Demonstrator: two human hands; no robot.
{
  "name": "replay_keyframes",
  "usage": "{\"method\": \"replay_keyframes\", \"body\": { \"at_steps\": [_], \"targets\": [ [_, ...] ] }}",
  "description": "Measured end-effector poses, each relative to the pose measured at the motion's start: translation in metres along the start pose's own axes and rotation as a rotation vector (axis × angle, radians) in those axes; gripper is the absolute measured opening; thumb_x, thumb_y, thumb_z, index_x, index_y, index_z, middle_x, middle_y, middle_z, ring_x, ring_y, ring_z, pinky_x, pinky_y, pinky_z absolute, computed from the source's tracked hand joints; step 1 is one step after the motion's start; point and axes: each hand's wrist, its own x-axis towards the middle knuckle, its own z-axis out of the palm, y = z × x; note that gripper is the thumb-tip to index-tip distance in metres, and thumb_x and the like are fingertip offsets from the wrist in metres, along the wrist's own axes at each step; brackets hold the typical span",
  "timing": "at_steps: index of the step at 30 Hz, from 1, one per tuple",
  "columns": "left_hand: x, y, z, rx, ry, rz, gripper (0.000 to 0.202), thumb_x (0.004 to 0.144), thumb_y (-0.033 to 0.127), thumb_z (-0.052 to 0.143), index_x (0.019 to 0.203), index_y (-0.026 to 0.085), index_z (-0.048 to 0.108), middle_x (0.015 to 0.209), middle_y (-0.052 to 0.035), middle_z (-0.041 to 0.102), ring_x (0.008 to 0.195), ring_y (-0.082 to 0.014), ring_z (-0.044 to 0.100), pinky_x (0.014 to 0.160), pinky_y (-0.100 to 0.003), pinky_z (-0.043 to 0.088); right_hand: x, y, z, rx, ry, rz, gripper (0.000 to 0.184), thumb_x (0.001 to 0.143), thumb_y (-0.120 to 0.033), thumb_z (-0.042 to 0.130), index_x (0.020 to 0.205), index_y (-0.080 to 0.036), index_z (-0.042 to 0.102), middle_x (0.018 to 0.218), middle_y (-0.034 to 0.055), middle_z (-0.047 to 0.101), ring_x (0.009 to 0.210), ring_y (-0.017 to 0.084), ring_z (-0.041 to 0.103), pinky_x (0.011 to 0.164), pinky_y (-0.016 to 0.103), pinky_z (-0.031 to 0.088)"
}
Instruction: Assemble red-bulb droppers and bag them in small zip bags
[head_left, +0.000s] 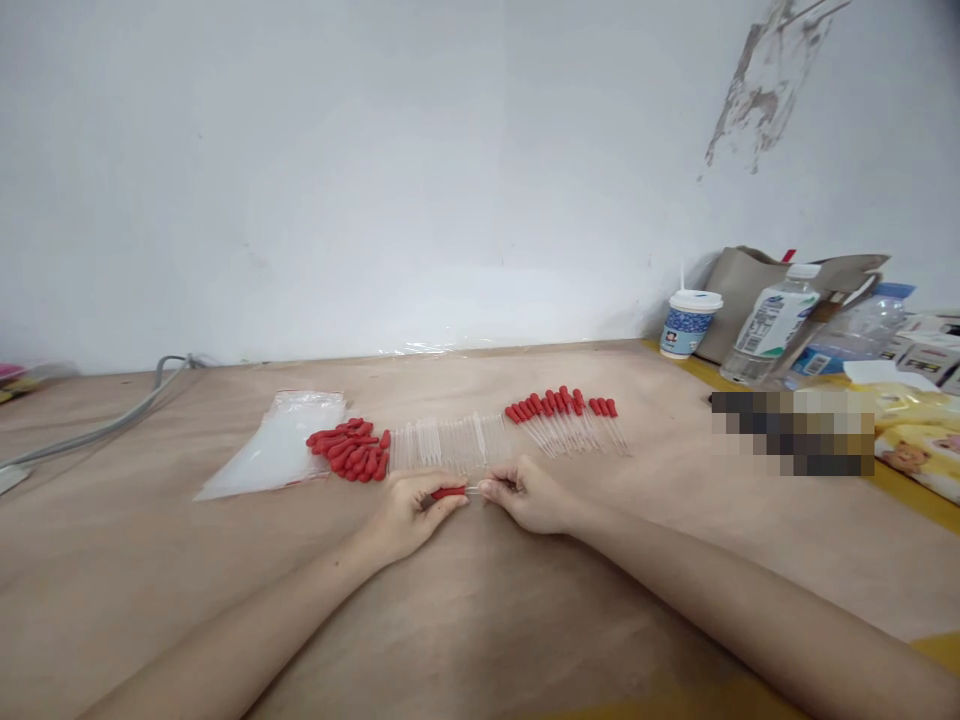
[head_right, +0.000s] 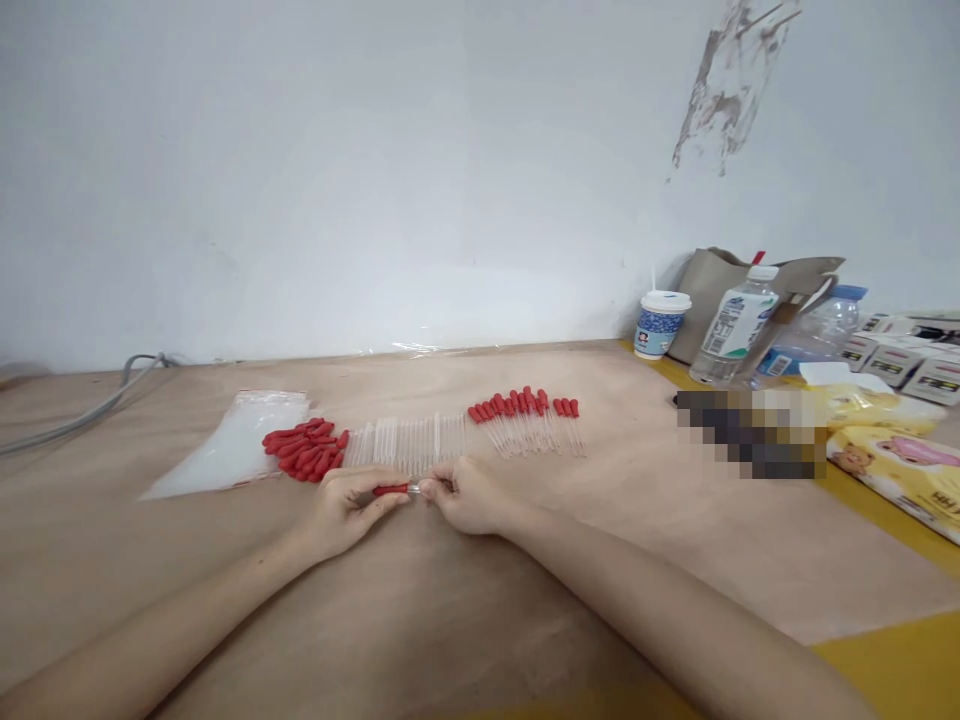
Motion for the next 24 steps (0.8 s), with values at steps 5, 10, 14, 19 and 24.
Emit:
{"method": "replay_keyframes", "body": {
  "at_steps": [5,10,14,19,24],
  "targets": [
    [-0.001,-0.002,-0.002,-0.011,-0.007,-0.011,0.020,0.078,0.030,0.057,0.093,0.019,0.066,0.089,-0.0062,0.066,0.076,-0.0167,0.061,0.068,-0.027,0.049,-0.006,-0.019,-0.008,-0.007,-0.175,0.115,0.020,0.078,-0.024,0.048,0.060,-0.017,0.052,0.055,-0.0022,0.055,0.048,0.008,0.045,0.045,0.019,0.032],
    [-0.003,-0.005,-0.005,0.037,0.015,-0.161,0.031,0.076,0.033,0.057,0.103,0.019,0.057,0.072,0.0003,0.055,0.054,-0.0095,0.049,0.051,-0.020,0.042,-0.006,-0.016,-0.042,0.208,-0.244,0.336,0.018,0.074,-0.029,0.049,0.062,-0.017,0.055,0.057,0.0007,0.061,0.043,0.008,0.047,0.043,0.020,0.035],
    [-0.002,-0.005,-0.006,0.080,-0.105,-0.172,0.019,0.078,0.032,0.052,0.085,0.018,0.062,0.062,0.0019,0.051,0.053,-0.0097,0.045,0.051,-0.020,0.038,0.011,0.017,-0.077,-0.190,0.327,0.437,0.023,0.071,-0.035,0.050,0.056,-0.017,0.055,0.053,0.0005,0.058,0.050,0.011,0.051,0.046,0.021,0.032],
    [-0.002,-0.002,-0.006,0.091,-0.123,-0.172,0.018,0.079,0.030,0.051,0.083,0.017,0.063,0.064,0.0006,0.052,0.055,-0.0103,0.046,0.051,-0.021,0.037,0.026,0.054,-0.087,-0.459,0.436,0.541,0.030,0.070,-0.034,0.048,0.044,-0.018,0.049,0.046,0.0006,0.051,0.048,0.012,0.048,0.044,0.023,0.025],
    [-0.002,-0.003,-0.006,0.092,-0.119,-0.165,0.018,0.078,0.030,0.051,0.082,0.017,0.064,0.064,0.0005,0.052,0.055,-0.0103,0.046,0.052,-0.021,0.037,0.026,0.065,-0.076,-0.472,0.433,0.584,0.031,0.070,-0.035,0.048,0.043,-0.018,0.049,0.048,0.0026,0.053,0.048,0.013,0.049,0.045,0.024,0.027]
  ]
}}
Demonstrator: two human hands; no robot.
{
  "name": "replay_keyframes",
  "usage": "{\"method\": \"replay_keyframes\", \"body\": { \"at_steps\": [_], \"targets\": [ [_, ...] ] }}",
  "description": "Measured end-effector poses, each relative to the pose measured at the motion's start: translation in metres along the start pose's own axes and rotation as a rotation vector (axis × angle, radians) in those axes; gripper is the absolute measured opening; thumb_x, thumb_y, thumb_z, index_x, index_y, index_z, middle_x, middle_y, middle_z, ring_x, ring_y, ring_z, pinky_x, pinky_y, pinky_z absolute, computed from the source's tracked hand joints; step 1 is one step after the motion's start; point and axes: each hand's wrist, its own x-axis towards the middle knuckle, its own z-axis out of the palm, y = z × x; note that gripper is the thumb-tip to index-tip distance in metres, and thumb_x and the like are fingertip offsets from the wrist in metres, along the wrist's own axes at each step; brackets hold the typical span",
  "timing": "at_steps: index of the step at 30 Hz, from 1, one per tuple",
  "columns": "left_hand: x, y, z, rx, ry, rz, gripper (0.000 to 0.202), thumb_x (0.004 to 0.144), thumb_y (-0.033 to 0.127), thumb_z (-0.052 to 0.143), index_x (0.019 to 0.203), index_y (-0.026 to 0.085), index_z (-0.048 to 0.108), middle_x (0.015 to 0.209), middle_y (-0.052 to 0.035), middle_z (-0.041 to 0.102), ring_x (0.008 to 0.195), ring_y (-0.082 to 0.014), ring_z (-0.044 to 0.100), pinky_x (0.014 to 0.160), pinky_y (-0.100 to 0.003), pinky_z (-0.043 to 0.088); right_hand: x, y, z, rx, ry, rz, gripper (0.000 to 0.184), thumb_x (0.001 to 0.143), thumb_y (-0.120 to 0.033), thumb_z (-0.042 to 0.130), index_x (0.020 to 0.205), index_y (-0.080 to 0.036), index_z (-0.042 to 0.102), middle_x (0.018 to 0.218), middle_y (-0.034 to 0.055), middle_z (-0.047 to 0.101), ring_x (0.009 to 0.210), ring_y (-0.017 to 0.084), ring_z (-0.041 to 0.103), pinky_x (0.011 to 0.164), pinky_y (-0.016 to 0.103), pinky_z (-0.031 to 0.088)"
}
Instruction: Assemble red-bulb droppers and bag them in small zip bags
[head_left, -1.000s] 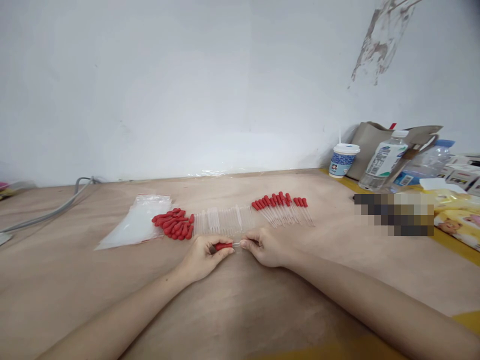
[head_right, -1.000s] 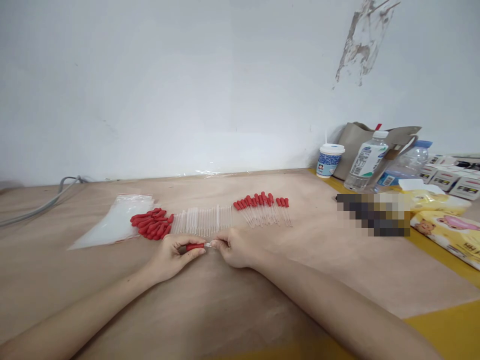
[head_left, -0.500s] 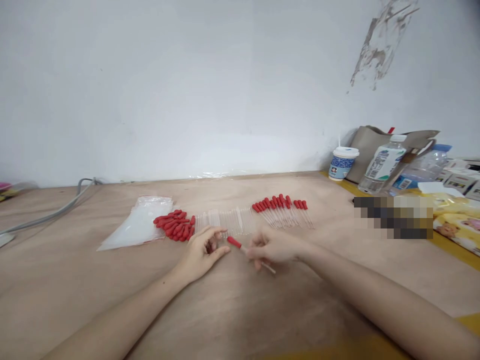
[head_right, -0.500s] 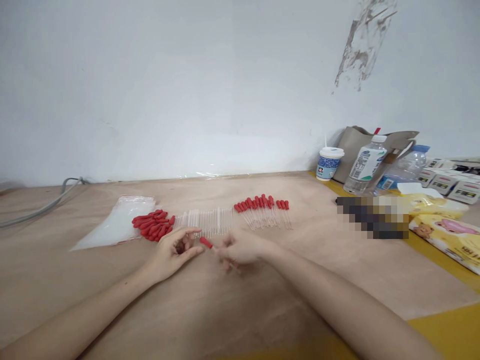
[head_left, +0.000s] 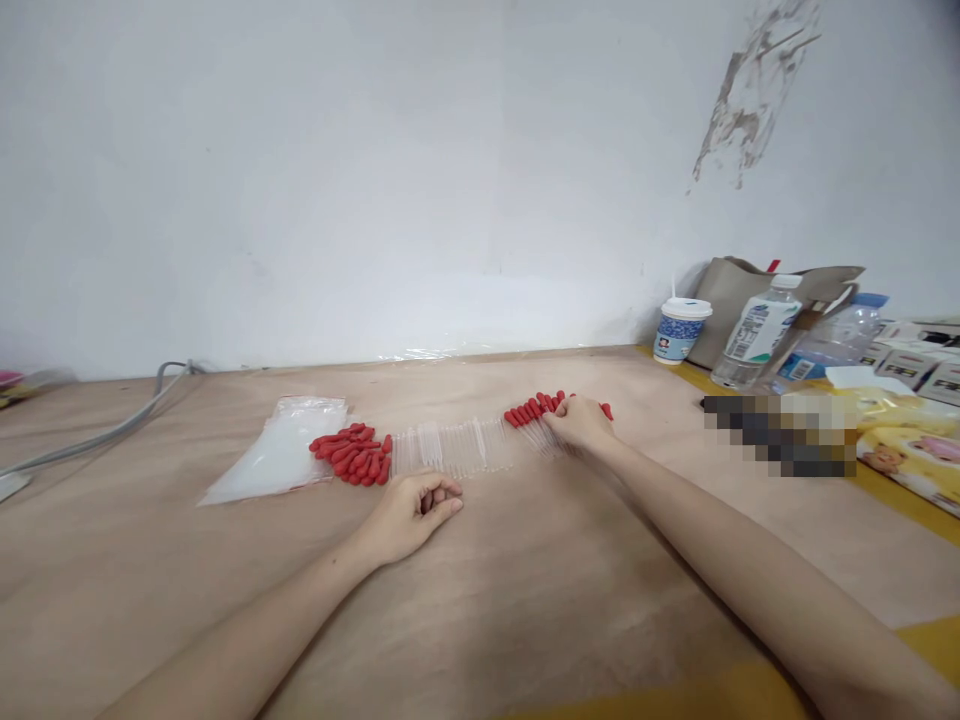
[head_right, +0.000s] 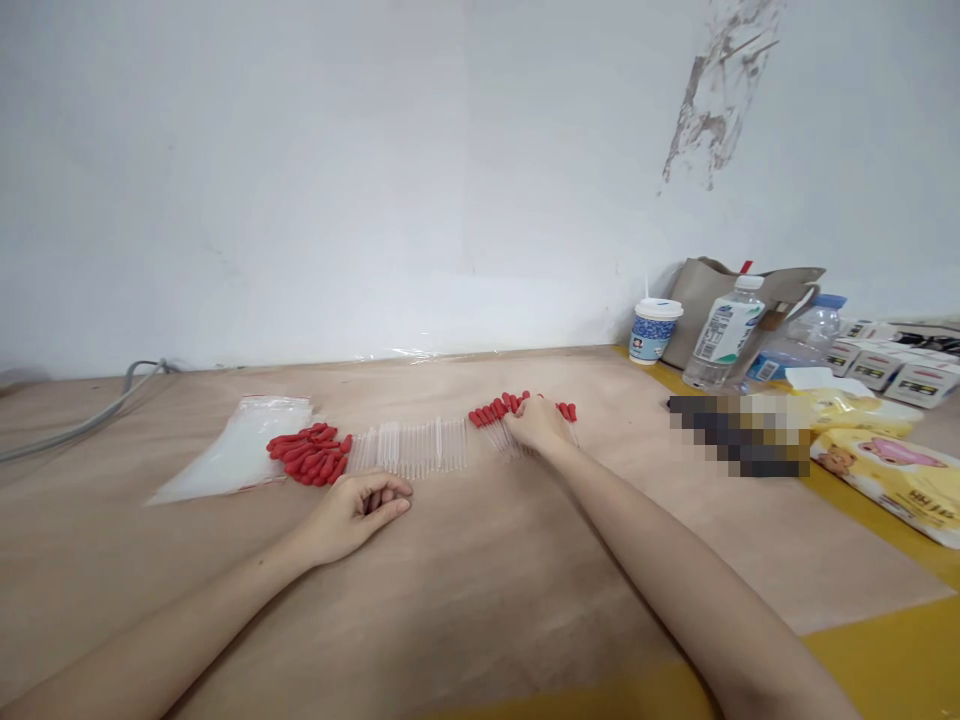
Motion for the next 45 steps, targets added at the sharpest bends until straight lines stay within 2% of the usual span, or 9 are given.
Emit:
{"method": "replay_keyframes", "body": {
  "at_steps": [5,8,11,14,22,27,33,39,45],
  "targets": [
    [0.001,-0.002,0.001,0.003,-0.007,-0.003,0.019,0.079,0.031,0.051,0.083,0.017,0.063,0.065,0.0004,0.053,0.056,-0.0102,0.046,0.052,-0.021,0.037,0.011,0.021,-0.018,-0.038,0.049,0.132,0.034,0.069,-0.050,0.050,0.058,-0.019,0.060,0.062,0.0047,0.061,0.062,0.017,0.056,0.051,0.024,0.033],
    [0.001,-0.003,0.002,0.005,-0.014,0.002,0.019,0.079,0.030,0.051,0.083,0.016,0.063,0.066,0.0000,0.054,0.056,-0.0102,0.047,0.052,-0.021,0.038,0.023,0.045,-0.038,-0.074,0.071,0.246,0.027,0.069,-0.042,0.053,0.070,-0.017,0.064,0.071,0.0083,0.063,0.073,0.020,0.058,0.056,0.024,0.037],
    [0.001,-0.004,0.002,0.011,-0.018,0.000,0.019,0.079,0.030,0.051,0.083,0.017,0.063,0.066,0.0001,0.054,0.056,-0.0101,0.047,0.052,-0.021,0.037,0.029,0.065,-0.049,-0.064,-0.027,0.294,0.024,0.062,-0.037,0.063,0.059,-0.013,0.063,0.055,0.0089,0.059,0.063,0.021,0.058,0.051,0.025,0.037],
    [0.001,-0.005,0.002,0.014,-0.017,0.003,0.019,0.079,0.030,0.051,0.084,0.017,0.063,0.067,-0.0001,0.054,0.057,-0.0100,0.047,0.053,-0.021,0.037,0.030,0.072,-0.044,-0.010,-0.114,0.312,0.024,0.057,-0.034,0.069,0.052,-0.012,0.060,0.042,0.0053,0.052,0.049,0.018,0.054,0.045,0.025,0.036],
    [0.001,-0.002,0.001,0.023,-0.015,0.006,0.017,0.079,0.029,0.052,0.083,0.017,0.063,0.066,0.0002,0.053,0.057,-0.0100,0.046,0.053,-0.021,0.037,0.041,0.070,-0.019,0.166,-0.111,0.316,0.021,0.060,-0.026,0.070,0.073,-0.011,0.065,0.045,-0.0008,0.052,0.045,0.011,0.050,0.044,0.020,0.036],
    [0.000,-0.003,0.002,0.013,-0.020,0.007,0.018,0.079,0.029,0.051,0.084,0.017,0.064,0.066,0.0002,0.053,0.057,-0.0099,0.046,0.053,-0.021,0.037,0.040,0.069,-0.021,0.275,-0.133,0.361,0.025,0.062,-0.027,0.070,0.078,-0.010,0.064,0.043,-0.0027,0.048,0.039,0.008,0.044,0.039,0.019,0.033],
    [0.001,-0.002,0.002,0.013,-0.013,0.012,0.018,0.079,0.029,0.052,0.085,0.017,0.064,0.065,0.0005,0.052,0.055,-0.0097,0.045,0.052,-0.020,0.037,0.034,0.063,-0.026,0.464,-0.185,0.387,0.017,0.070,-0.025,0.066,0.077,-0.010,0.059,0.037,-0.0069,0.039,0.030,0.004,0.028,0.032,0.018,0.019],
    [0.000,-0.002,0.002,0.016,-0.009,0.016,0.018,0.079,0.029,0.052,0.084,0.017,0.064,0.064,0.0007,0.052,0.055,-0.0096,0.045,0.052,-0.020,0.037,0.035,0.061,-0.025,0.581,-0.155,0.405,0.011,0.075,-0.019,0.061,0.083,-0.012,0.057,0.037,-0.0087,0.037,0.029,0.003,0.026,0.032,0.016,0.017],
    [0.001,-0.002,0.002,0.015,-0.017,0.008,0.018,0.079,0.029,0.052,0.083,0.017,0.064,0.065,0.0003,0.053,0.056,-0.0096,0.046,0.053,-0.020,0.037,0.034,0.055,-0.024,0.594,-0.116,0.412,0.009,0.075,-0.021,0.060,0.077,-0.012,0.057,0.036,-0.0087,0.036,0.029,0.002,0.023,0.031,0.017,0.016]
  ]
}}
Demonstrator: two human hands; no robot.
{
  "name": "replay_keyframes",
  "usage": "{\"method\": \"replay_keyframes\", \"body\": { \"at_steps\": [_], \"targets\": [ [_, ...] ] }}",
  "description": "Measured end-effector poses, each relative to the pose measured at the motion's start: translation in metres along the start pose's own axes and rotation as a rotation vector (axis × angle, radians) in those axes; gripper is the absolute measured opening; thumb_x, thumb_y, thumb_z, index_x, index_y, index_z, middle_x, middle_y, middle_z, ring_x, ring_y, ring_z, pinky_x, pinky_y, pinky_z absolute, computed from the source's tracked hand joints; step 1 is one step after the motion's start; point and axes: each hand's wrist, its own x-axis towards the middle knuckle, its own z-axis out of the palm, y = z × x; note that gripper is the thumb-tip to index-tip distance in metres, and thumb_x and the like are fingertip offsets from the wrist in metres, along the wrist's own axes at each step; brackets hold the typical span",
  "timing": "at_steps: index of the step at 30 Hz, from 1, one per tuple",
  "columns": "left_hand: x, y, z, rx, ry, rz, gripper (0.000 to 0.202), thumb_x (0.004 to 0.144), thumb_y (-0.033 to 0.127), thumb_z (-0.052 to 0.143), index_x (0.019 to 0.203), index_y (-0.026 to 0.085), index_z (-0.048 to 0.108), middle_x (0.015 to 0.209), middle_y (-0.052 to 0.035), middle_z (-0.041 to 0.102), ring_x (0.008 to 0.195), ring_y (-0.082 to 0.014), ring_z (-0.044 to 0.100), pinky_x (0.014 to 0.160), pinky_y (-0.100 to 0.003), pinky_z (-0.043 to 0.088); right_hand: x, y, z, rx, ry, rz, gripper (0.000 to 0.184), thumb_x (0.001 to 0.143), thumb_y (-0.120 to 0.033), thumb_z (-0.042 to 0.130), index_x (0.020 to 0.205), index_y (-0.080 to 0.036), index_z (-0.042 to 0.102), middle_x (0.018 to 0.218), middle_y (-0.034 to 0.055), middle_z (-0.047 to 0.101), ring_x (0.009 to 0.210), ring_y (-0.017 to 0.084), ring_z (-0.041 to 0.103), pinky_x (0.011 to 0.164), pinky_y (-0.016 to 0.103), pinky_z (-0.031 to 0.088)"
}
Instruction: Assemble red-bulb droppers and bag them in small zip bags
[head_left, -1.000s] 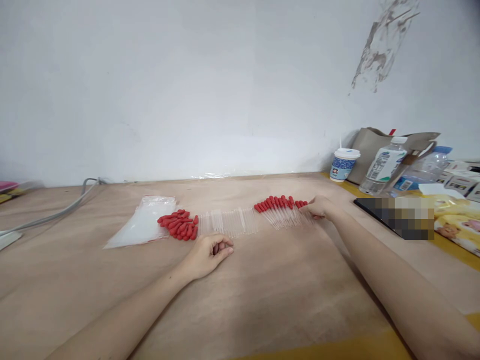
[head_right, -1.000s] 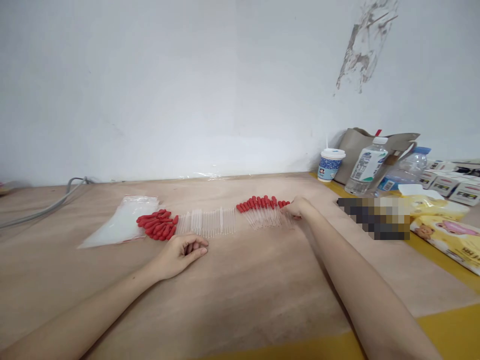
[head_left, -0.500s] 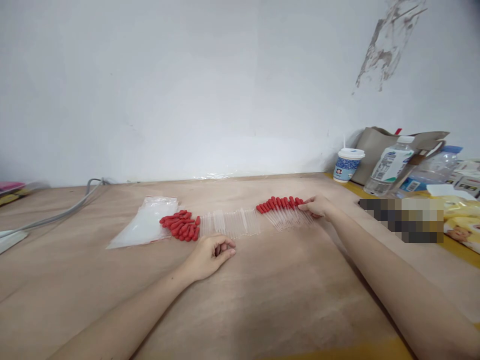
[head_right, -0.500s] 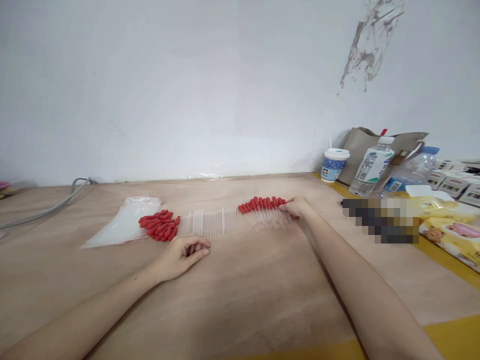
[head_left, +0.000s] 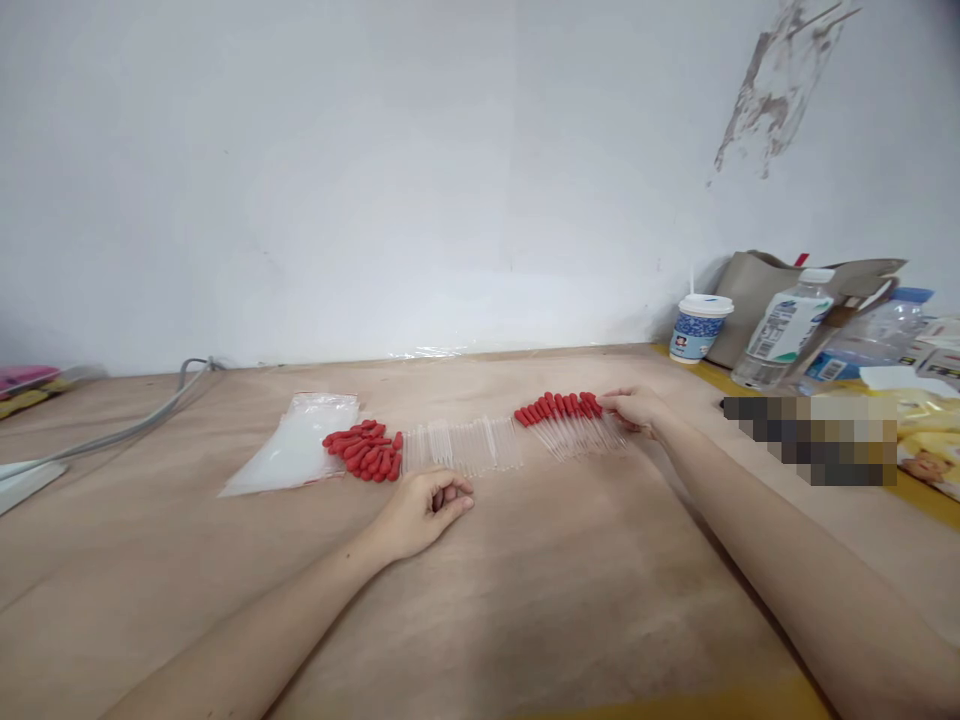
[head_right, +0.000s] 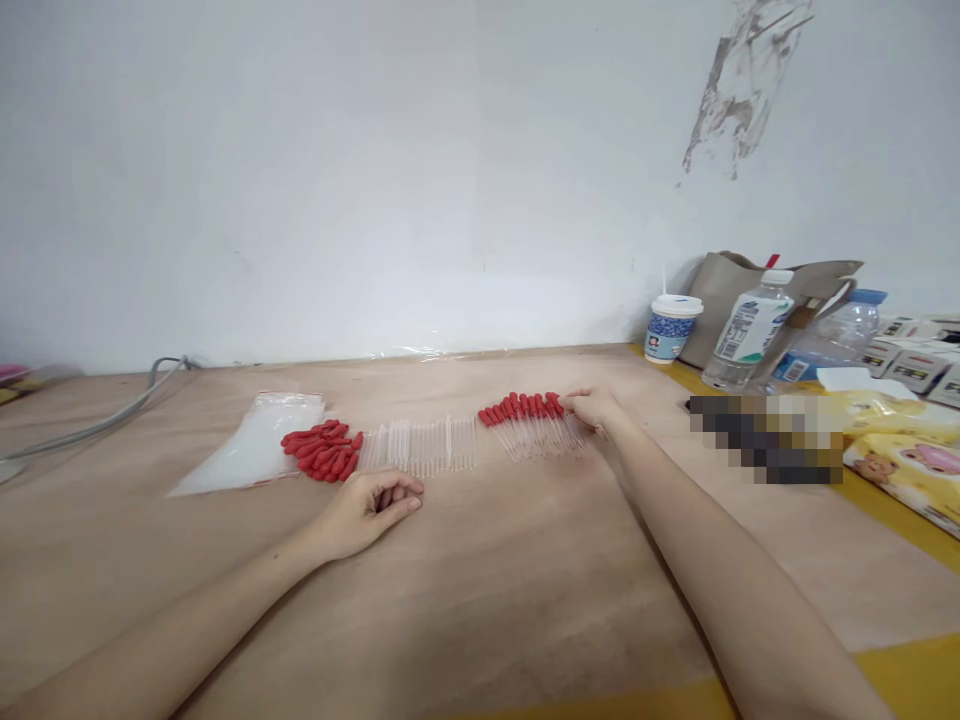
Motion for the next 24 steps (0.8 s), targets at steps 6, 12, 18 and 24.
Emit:
{"method": "replay_keyframes", "body": {
  "at_steps": [6,12,18,24],
  "targets": [
    [0.000,0.002,0.000,-0.007,0.002,0.000,0.018,0.079,0.029,0.051,0.084,0.017,0.063,0.065,0.0007,0.052,0.056,-0.0097,0.045,0.053,-0.021,0.037,-0.002,0.001,0.001,-0.078,0.101,-0.034,0.024,0.068,-0.032,0.068,0.077,-0.011,0.058,0.036,-0.0078,0.035,0.031,0.005,0.029,0.033,0.019,0.021],
    [-0.001,0.001,0.000,-0.010,-0.003,-0.005,0.018,0.079,0.029,0.052,0.083,0.017,0.064,0.064,0.0011,0.051,0.055,-0.0098,0.045,0.052,-0.021,0.037,0.000,0.000,-0.004,-0.193,0.183,-0.138,0.020,0.063,-0.029,0.069,0.069,-0.011,0.061,0.047,0.0005,0.050,0.047,0.011,0.048,0.043,0.021,0.034],
    [0.000,0.001,-0.001,-0.010,-0.005,-0.008,0.017,0.078,0.029,0.052,0.084,0.017,0.064,0.064,0.0010,0.052,0.055,-0.0095,0.045,0.052,-0.021,0.037,-0.029,-0.017,0.027,-0.245,0.139,-0.380,0.017,0.069,-0.032,0.061,0.076,-0.017,0.064,0.071,0.0018,0.062,0.065,0.011,0.055,0.056,0.019,0.037],
    [-0.001,0.000,-0.002,-0.010,0.012,-0.006,0.018,0.079,0.030,0.052,0.082,0.016,0.064,0.068,-0.0010,0.056,0.060,-0.0108,0.049,0.054,-0.021,0.039,-0.088,-0.029,0.084,-0.582,0.064,-0.639,0.024,0.075,-0.040,0.051,0.073,-0.020,0.064,0.075,0.0032,0.065,0.071,0.016,0.057,0.059,0.024,0.036]
  ]
}}
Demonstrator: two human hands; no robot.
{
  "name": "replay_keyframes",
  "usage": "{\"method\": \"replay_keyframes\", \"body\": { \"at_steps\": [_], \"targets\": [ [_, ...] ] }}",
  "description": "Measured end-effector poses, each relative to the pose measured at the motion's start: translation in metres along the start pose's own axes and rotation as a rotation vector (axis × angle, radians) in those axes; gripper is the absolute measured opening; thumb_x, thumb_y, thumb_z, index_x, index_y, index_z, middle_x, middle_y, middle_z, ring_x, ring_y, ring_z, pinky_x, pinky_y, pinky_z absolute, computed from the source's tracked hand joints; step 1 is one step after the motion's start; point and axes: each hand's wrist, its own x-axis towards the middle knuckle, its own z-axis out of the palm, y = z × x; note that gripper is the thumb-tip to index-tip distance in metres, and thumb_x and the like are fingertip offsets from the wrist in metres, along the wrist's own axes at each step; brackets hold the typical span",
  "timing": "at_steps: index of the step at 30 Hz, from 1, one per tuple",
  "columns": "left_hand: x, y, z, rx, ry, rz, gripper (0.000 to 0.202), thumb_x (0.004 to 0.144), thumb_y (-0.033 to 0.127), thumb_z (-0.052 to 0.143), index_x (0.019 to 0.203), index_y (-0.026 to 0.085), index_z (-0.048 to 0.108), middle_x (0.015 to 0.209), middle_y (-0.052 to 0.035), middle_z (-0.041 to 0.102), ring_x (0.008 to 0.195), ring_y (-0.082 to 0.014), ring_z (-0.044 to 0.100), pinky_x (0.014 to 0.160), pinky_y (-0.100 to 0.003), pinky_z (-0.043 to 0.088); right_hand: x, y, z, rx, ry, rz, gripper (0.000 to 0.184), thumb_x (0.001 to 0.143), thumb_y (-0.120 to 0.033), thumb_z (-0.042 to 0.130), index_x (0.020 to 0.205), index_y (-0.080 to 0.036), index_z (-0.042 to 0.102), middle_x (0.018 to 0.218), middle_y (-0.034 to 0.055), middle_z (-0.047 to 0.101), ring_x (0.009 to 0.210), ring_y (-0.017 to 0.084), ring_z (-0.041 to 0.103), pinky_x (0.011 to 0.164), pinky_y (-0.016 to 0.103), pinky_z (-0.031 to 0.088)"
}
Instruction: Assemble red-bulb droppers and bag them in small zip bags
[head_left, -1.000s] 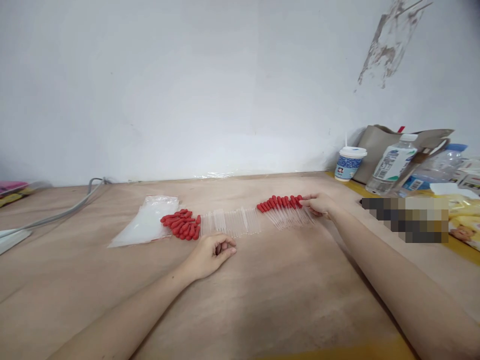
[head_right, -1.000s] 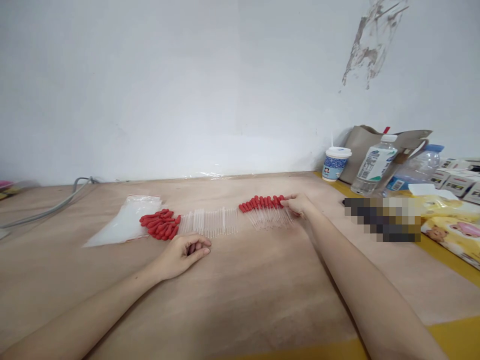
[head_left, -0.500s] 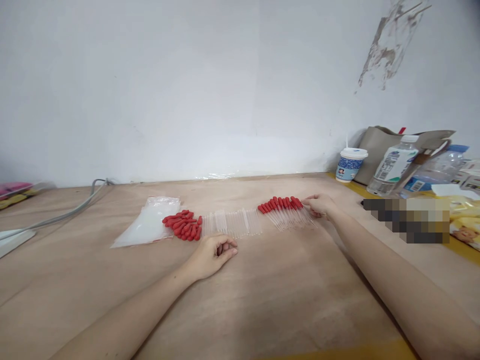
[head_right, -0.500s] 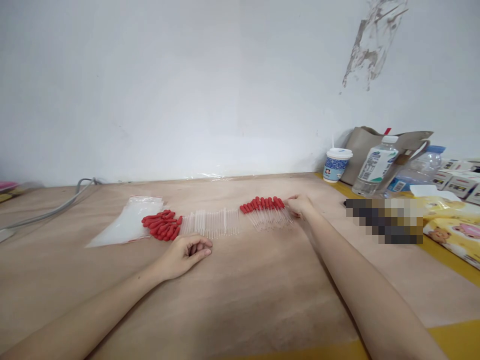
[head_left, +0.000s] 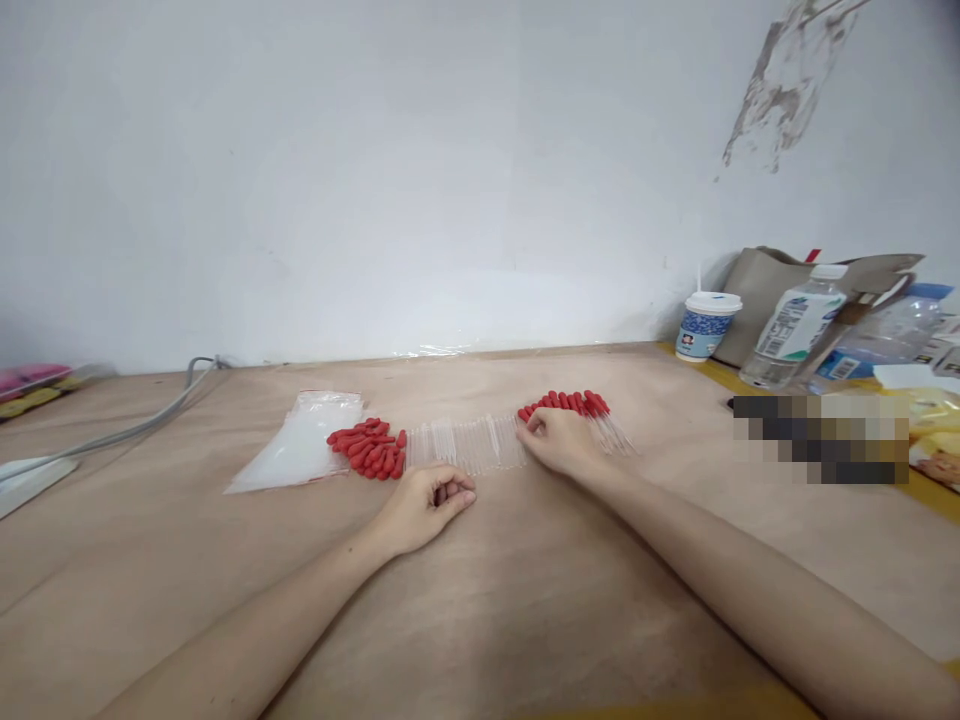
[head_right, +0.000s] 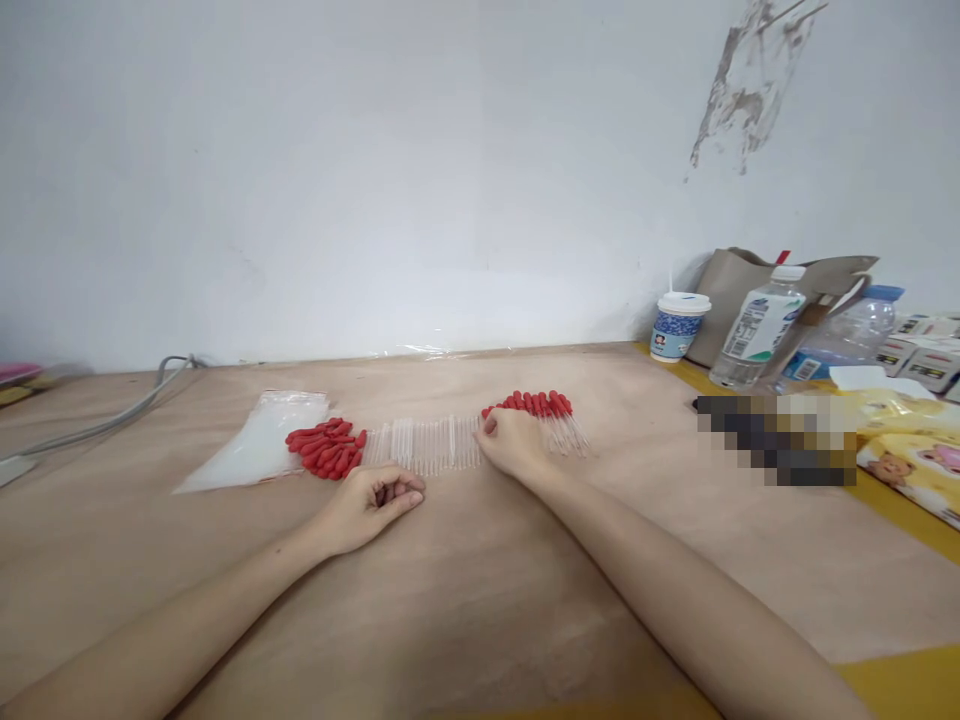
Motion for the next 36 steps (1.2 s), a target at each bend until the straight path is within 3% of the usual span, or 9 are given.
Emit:
{"method": "replay_keyframes", "body": {
  "at_steps": [4,7,12,16,19,21,24,29,36],
  "targets": [
    [0.002,0.000,0.002,0.003,0.030,-0.006,0.017,0.079,0.029,0.051,0.076,0.016,0.062,0.065,-0.0004,0.056,0.058,-0.0107,0.049,0.052,-0.021,0.038,-0.003,-0.016,0.005,-0.185,-0.119,0.033,0.026,0.076,-0.036,0.048,0.073,-0.016,0.065,0.075,0.0096,0.066,0.074,0.021,0.060,0.060,0.027,0.038],
    [0.008,0.000,-0.003,0.084,0.151,-0.045,0.014,0.077,0.027,0.051,0.071,0.016,0.058,0.063,0.0001,0.056,0.056,-0.0112,0.049,0.051,-0.022,0.038,0.002,-0.019,0.005,-0.255,-0.192,0.061,0.027,0.076,-0.031,0.045,0.075,-0.014,0.066,0.074,0.0130,0.066,0.074,0.024,0.061,0.057,0.028,0.038],
    [0.024,-0.013,-0.046,0.397,0.334,-0.114,0.012,0.073,0.023,0.049,0.074,0.017,0.059,0.073,-0.0040,0.060,0.075,-0.0188,0.055,0.065,-0.027,0.041,0.009,-0.020,0.003,-0.253,-0.260,0.084,0.027,0.074,-0.030,0.045,0.075,-0.014,0.066,0.073,0.0136,0.066,0.071,0.024,0.062,0.054,0.028,0.038],
    [0.037,-0.039,-0.093,0.543,0.276,-0.415,0.019,0.069,0.034,0.052,0.070,0.018,0.063,0.076,-0.0052,0.064,0.076,-0.0218,0.058,0.062,-0.028,0.040,0.006,-0.020,-0.004,-0.244,-0.255,0.073,0.030,0.079,-0.030,0.040,0.074,-0.014,0.064,0.073,0.0126,0.066,0.069,0.022,0.061,0.054,0.027,0.035],
    [0.048,-0.054,-0.110,0.608,0.079,-0.627,0.027,0.065,0.043,0.054,0.071,0.019,0.065,0.068,-0.0056,0.065,0.065,-0.0222,0.059,0.054,-0.027,0.039,-0.002,-0.018,-0.010,-0.243,-0.159,0.006,0.032,0.084,-0.031,0.034,0.078,-0.014,0.061,0.075,0.0108,0.065,0.067,0.020,0.059,0.054,0.027,0.032],
    [0.055,-0.058,-0.109,0.639,0.005,-0.667,0.029,0.061,0.047,0.057,0.068,0.020,0.065,0.065,-0.0063,0.065,0.062,-0.0230,0.060,0.053,-0.028,0.038,-0.009,-0.014,-0.011,-0.292,-0.030,-0.055,0.031,0.086,-0.030,0.031,0.082,-0.014,0.058,0.076,0.0104,0.063,0.065,0.019,0.057,0.055,0.028,0.030],
    [0.063,-0.059,-0.100,0.691,0.013,-0.673,0.032,0.056,0.049,0.061,0.064,0.019,0.065,0.068,-0.0093,0.067,0.068,-0.0268,0.061,0.058,-0.030,0.039,-0.018,-0.006,-0.009,-0.397,0.110,-0.198,0.032,0.088,-0.027,0.027,0.082,-0.013,0.055,0.076,0.0102,0.062,0.068,0.020,0.054,0.062,0.030,0.029],
    [0.069,-0.061,-0.087,0.765,0.075,-0.690,0.028,0.056,0.041,0.064,0.066,0.015,0.064,0.075,-0.0151,0.066,0.078,-0.0328,0.060,0.067,-0.037,0.040,-0.030,0.009,-0.002,-0.391,0.152,-0.338,0.030,0.088,-0.023,0.027,0.085,-0.014,0.056,0.080,0.0092,0.061,0.079,0.022,0.051,0.071,0.031,0.028],
    [0.070,-0.052,-0.083,0.772,0.145,-0.617,0.019,0.066,0.029,0.062,0.069,0.010,0.061,0.081,-0.0208,0.063,0.091,-0.0382,0.056,0.073,-0.040,0.039,-0.037,0.019,0.009,-0.085,0.142,-0.378,0.028,0.088,-0.020,0.026,0.093,-0.015,0.053,0.086,0.0096,0.058,0.082,0.021,0.051,0.074,0.030,0.033]
  ]
}}
